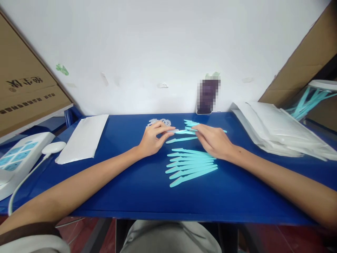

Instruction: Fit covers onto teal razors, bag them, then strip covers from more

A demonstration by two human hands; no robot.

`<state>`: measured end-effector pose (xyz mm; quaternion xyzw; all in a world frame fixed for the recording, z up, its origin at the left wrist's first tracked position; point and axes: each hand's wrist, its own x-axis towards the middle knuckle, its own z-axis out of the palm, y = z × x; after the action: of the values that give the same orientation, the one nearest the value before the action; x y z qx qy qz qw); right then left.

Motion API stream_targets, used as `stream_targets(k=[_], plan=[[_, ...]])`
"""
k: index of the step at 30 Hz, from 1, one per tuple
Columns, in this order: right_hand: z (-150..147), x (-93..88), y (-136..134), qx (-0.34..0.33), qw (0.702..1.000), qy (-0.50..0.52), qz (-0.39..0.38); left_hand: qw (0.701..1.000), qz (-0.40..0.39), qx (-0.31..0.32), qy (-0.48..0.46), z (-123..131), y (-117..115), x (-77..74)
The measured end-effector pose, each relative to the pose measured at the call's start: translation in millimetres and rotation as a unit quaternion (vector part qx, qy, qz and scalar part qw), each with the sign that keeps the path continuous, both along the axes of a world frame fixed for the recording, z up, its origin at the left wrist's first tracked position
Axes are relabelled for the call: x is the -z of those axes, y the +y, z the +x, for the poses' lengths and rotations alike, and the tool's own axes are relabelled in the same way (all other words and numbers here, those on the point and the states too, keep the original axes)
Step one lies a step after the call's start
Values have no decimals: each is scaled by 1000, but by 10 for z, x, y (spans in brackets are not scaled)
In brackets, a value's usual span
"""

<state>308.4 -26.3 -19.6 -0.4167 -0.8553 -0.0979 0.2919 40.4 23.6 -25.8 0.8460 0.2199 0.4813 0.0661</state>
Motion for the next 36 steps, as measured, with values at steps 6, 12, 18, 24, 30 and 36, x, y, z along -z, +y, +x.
stream_targets(k=[6, 12, 18, 24, 30, 36], plan=[[2, -13, -4, 8, 1000, 4, -3, 1000, -11, -9, -8, 3, 11, -1], [32, -21, 1, 6, 1000, 11, -11, 999, -17, 30, 14, 6, -2, -23], [-79, -9, -37, -52, 998, 21, -43, 995, 2, 87, 49, 24, -23, 17], [-50, 3, 8, -81, 995, 31, -53, 994, -22, 45, 95, 14, -21, -23], [1, 13, 25, -82, 995, 25, -54, 958, -137, -182, 173, 10, 95, -8], [18, 7, 15, 81, 996, -22, -38, 930, -146, -163, 297, 45, 70, -17]])
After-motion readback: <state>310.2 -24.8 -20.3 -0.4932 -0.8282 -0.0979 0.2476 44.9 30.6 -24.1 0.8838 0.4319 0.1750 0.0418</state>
